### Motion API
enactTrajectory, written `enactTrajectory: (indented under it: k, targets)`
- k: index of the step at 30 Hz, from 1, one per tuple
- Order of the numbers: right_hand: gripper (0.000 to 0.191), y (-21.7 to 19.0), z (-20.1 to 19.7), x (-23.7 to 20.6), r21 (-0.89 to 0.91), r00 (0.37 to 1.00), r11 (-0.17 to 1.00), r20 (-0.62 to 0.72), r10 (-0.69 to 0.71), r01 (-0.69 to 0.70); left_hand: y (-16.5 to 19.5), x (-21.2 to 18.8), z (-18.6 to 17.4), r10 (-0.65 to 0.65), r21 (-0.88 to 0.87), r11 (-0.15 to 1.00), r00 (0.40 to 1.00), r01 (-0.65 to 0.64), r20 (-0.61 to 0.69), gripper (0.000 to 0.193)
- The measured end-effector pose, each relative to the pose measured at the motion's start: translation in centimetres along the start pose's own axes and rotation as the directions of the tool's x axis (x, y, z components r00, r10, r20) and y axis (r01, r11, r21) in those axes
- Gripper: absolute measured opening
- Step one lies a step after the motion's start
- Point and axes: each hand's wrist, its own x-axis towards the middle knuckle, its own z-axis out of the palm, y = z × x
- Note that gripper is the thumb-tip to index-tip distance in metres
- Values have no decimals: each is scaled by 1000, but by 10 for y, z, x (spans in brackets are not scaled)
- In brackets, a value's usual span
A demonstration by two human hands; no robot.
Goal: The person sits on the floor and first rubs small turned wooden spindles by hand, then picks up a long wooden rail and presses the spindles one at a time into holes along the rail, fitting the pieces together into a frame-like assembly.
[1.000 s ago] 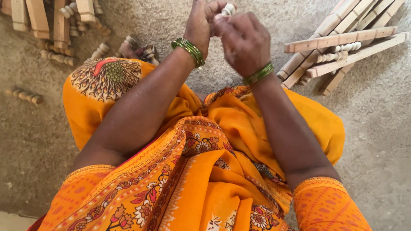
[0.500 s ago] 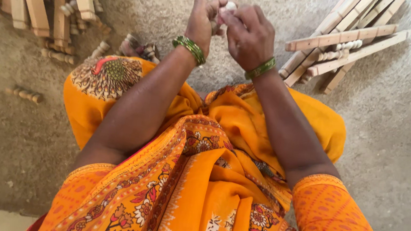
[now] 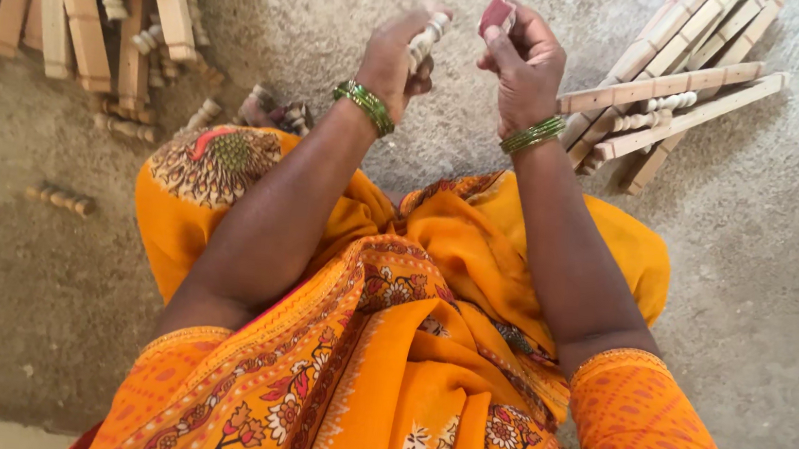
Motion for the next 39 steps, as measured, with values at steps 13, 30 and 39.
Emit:
enactTrajectory:
  k: [13, 30, 39]
  targets:
    - [2, -25, 19, -9, -615, 806, 560, 232, -544, 555, 16, -15, 17, 4, -88, 996, 998, 1, 67, 29]
    - [13, -28, 40, -18, -605, 402, -124, 654, -640, 787, -2, 4, 6, -11, -275, 961, 998, -5, -59, 92]
    - [13, -15, 35, -13, -637, 413, -147, 641, -647, 757, -1, 0, 11, -17, -240, 971, 998, 3, -54, 88]
